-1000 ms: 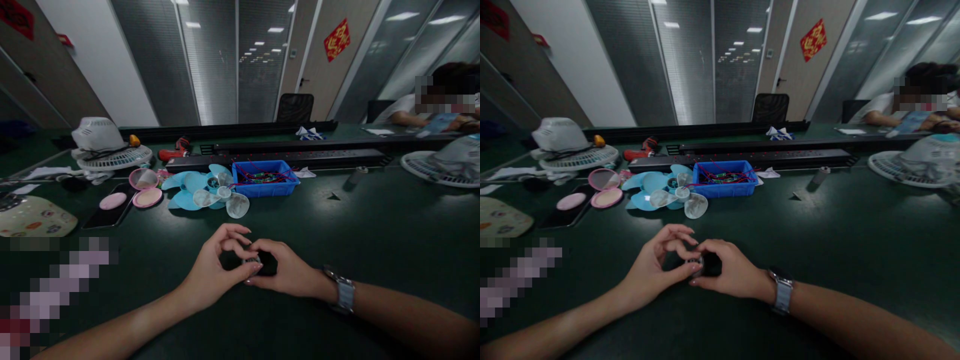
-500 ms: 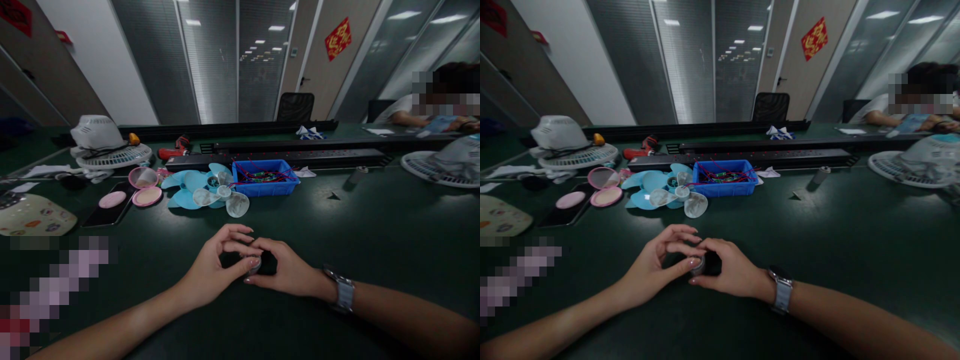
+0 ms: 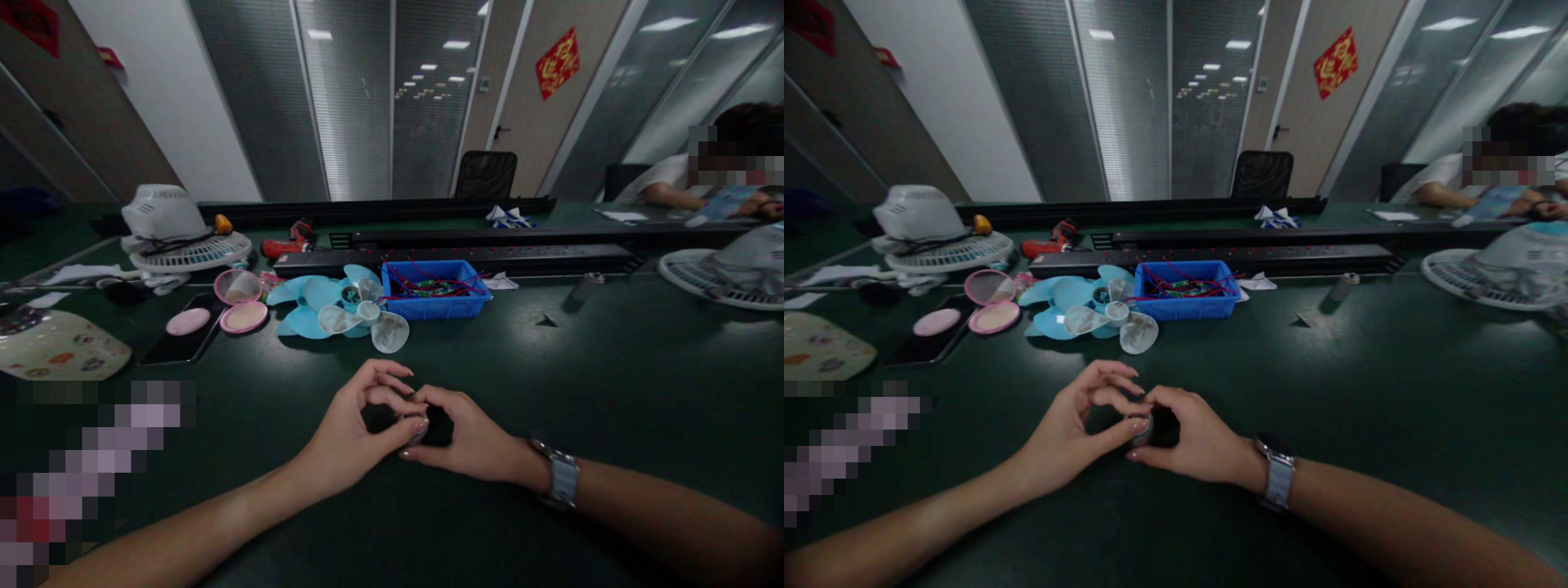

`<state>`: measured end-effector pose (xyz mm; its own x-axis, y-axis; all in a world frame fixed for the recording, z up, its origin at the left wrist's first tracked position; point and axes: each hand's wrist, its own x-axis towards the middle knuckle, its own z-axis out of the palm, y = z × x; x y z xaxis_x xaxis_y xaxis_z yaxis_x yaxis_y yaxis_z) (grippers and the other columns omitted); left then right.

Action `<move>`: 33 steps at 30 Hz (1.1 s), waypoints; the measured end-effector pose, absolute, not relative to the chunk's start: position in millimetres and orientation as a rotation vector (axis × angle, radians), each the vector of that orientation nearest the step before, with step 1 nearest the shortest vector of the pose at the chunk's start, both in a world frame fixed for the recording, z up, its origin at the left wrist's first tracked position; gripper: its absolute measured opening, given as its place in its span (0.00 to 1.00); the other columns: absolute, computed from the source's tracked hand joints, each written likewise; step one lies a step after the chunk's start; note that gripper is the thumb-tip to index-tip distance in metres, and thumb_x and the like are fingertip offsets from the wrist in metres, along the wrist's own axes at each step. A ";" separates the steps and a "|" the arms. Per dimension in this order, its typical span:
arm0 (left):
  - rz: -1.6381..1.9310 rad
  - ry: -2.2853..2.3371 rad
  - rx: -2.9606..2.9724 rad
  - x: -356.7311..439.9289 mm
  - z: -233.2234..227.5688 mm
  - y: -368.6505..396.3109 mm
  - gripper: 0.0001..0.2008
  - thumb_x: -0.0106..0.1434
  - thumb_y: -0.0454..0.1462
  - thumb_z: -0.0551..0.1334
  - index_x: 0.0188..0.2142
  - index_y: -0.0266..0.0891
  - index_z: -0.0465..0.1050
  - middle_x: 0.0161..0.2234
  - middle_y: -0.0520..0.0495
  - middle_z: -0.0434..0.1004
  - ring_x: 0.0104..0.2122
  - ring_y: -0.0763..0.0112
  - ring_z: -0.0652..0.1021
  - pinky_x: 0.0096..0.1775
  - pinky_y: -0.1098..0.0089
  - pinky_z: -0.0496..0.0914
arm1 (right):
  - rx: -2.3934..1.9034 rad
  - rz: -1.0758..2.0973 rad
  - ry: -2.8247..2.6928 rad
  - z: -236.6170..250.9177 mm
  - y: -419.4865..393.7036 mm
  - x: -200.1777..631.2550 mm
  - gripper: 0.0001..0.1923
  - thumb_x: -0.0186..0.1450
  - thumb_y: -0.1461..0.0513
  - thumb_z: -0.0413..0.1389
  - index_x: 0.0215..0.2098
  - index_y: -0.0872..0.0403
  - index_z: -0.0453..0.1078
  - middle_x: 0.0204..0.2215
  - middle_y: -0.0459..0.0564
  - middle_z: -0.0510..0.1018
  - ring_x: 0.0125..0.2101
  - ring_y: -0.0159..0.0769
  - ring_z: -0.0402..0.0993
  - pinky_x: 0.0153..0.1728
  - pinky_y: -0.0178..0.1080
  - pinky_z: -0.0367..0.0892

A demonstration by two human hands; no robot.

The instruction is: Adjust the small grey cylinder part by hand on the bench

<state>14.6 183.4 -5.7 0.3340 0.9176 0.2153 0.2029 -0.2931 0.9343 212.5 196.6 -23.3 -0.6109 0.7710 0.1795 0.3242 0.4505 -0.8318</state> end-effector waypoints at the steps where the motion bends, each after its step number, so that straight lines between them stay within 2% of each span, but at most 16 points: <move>1: 1.041 1.016 1.689 16.4 -6.0 183.6 0.15 0.56 0.36 0.70 0.42 0.39 0.71 0.40 0.46 0.78 0.41 0.65 0.78 0.48 0.63 0.71 | -0.913 1.072 -2.154 -23.0 196.5 212.4 0.17 0.55 0.57 0.67 0.38 0.53 0.68 0.35 0.46 0.77 0.36 0.35 0.75 0.37 0.37 0.68; 3: 1.059 1.012 1.650 19.5 -6.2 183.6 0.21 0.56 0.36 0.71 0.46 0.39 0.66 0.29 0.52 0.78 0.39 0.66 0.79 0.47 0.64 0.71 | -0.911 1.080 -2.149 -22.5 196.3 212.3 0.16 0.55 0.58 0.67 0.37 0.53 0.68 0.34 0.45 0.76 0.34 0.34 0.74 0.36 0.36 0.67; 5: 1.062 1.010 1.641 21.6 -6.0 183.7 0.22 0.56 0.36 0.71 0.46 0.39 0.64 0.25 0.55 0.77 0.37 0.66 0.79 0.46 0.65 0.70 | -0.903 1.087 -2.142 -22.5 196.2 212.2 0.16 0.55 0.58 0.67 0.37 0.53 0.67 0.35 0.45 0.76 0.35 0.34 0.74 0.36 0.36 0.67; 9: 1.049 1.014 1.631 22.3 -4.6 184.2 0.21 0.56 0.36 0.71 0.44 0.39 0.64 0.26 0.55 0.77 0.34 0.67 0.80 0.43 0.66 0.71 | -0.895 1.094 -2.135 -24.2 196.2 212.4 0.17 0.56 0.58 0.67 0.38 0.54 0.68 0.35 0.44 0.76 0.35 0.34 0.74 0.36 0.35 0.66; 12: 1.034 1.009 1.654 19.8 -3.1 184.3 0.21 0.57 0.36 0.70 0.46 0.39 0.64 0.28 0.54 0.78 0.37 0.67 0.80 0.45 0.66 0.70 | -0.889 1.083 -2.137 -25.2 196.4 212.9 0.17 0.56 0.57 0.67 0.37 0.54 0.67 0.35 0.44 0.75 0.34 0.33 0.73 0.36 0.35 0.66; 17: 0.966 0.957 1.731 12.0 0.3 185.2 0.18 0.60 0.36 0.68 0.48 0.40 0.67 0.44 0.45 0.79 0.47 0.65 0.78 0.53 0.64 0.68 | -0.898 1.074 -2.158 -24.7 196.8 212.8 0.18 0.56 0.57 0.67 0.40 0.54 0.68 0.37 0.46 0.76 0.37 0.35 0.73 0.38 0.37 0.67; 21: 0.883 0.856 1.682 11.1 3.3 187.0 0.25 0.62 0.34 0.67 0.55 0.41 0.59 0.40 0.47 0.82 0.47 0.65 0.79 0.53 0.63 0.69 | -0.920 1.052 -2.197 -24.5 197.1 212.1 0.18 0.57 0.56 0.66 0.41 0.54 0.68 0.37 0.46 0.76 0.37 0.36 0.73 0.38 0.38 0.67; 24: 0.953 0.847 1.618 11.6 4.4 188.8 0.22 0.61 0.34 0.67 0.52 0.40 0.61 0.40 0.47 0.83 0.42 0.66 0.82 0.49 0.65 0.73 | -0.935 1.040 -2.192 -23.9 197.2 211.9 0.19 0.56 0.57 0.67 0.42 0.54 0.69 0.38 0.46 0.76 0.38 0.36 0.74 0.38 0.38 0.67; 28: 1.129 1.007 1.596 -4.7 1.3 189.6 0.20 0.60 0.35 0.67 0.49 0.40 0.61 0.35 0.48 0.83 0.43 0.64 0.81 0.49 0.63 0.73 | -0.946 1.100 -2.157 -22.9 197.5 212.6 0.20 0.56 0.58 0.67 0.43 0.54 0.69 0.39 0.46 0.77 0.39 0.35 0.75 0.39 0.37 0.68; 31: 1.090 1.230 1.628 -30.4 -7.6 186.7 0.22 0.59 0.37 0.68 0.50 0.40 0.62 0.39 0.46 0.82 0.42 0.61 0.82 0.47 0.59 0.74 | -0.921 1.147 -2.139 -22.3 197.3 213.5 0.20 0.56 0.59 0.67 0.45 0.52 0.70 0.42 0.46 0.78 0.42 0.35 0.75 0.43 0.37 0.68; 33: 1.006 1.359 1.715 -45.7 -14.9 184.1 0.20 0.59 0.38 0.67 0.49 0.40 0.65 0.42 0.43 0.81 0.44 0.57 0.81 0.48 0.56 0.73 | -0.914 1.160 -2.137 -21.6 196.9 213.8 0.21 0.55 0.59 0.68 0.45 0.52 0.70 0.43 0.46 0.78 0.43 0.35 0.75 0.44 0.37 0.68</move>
<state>-45.7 184.1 -14.9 0.1410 0.9800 0.1405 0.4204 -0.1877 0.8877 213.8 196.9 -21.6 -0.6258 0.7684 0.1340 0.3060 0.3998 -0.8640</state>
